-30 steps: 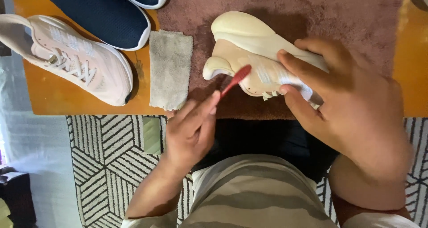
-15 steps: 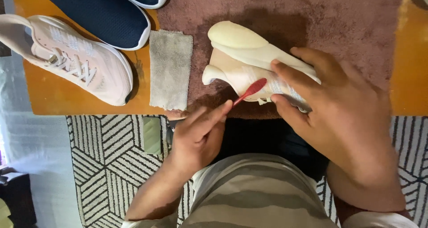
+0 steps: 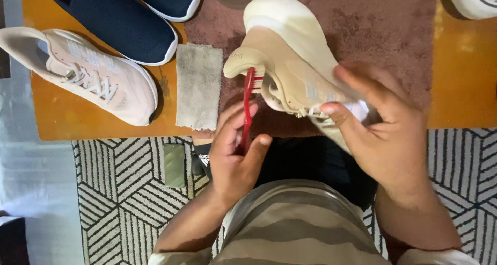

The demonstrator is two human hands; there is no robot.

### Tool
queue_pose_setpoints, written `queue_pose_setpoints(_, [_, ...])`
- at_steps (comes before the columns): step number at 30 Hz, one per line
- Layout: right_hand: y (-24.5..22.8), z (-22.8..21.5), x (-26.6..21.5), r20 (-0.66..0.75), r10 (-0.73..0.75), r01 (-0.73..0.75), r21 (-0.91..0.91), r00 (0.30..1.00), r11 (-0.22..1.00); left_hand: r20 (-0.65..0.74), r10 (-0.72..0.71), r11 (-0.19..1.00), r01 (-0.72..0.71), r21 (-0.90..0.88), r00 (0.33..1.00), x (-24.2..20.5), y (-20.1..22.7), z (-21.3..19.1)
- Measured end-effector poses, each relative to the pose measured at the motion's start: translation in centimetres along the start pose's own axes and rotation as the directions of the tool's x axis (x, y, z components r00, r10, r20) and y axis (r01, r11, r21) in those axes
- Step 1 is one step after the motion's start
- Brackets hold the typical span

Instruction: Cleaning a white sneaker by scrubbing it with a toothbrush and cleaning solution.

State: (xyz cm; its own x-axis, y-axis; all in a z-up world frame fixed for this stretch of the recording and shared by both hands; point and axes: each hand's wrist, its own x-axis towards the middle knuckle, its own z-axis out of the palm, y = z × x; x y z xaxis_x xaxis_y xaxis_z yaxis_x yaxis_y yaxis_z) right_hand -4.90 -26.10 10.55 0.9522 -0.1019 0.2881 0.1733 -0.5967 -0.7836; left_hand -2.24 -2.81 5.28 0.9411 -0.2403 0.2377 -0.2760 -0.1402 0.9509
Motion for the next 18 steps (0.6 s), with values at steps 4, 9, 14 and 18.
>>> queue_pose_setpoints(4, [0.2,1.9,-1.3,-0.045,0.149,-0.134,0.245,0.988,0.960,0.024,0.115,0.993,-0.116,0.031,0.993,0.7,0.7,1.0])
queue_pose_setpoints(9, [2.4,4.8,-3.6,0.006,0.544,-0.256,0.887,0.839,0.385,0.122,0.164,0.986,-0.163,-0.020,0.979,-0.7,0.3,1.6])
queue_pose_setpoints(14, [0.2,5.5,-2.7,0.138,0.853,-0.292,0.956,0.504,0.018,0.161,0.062,0.974,-0.024,-0.226,0.985,-1.7,-0.8,1.3])
queue_pose_setpoints(18, [0.6,7.7,-3.0,-0.056,0.536,-0.102,0.960,0.842,0.261,0.148,-0.168,0.843,0.220,-0.491,0.975,-2.1,-1.8,2.2])
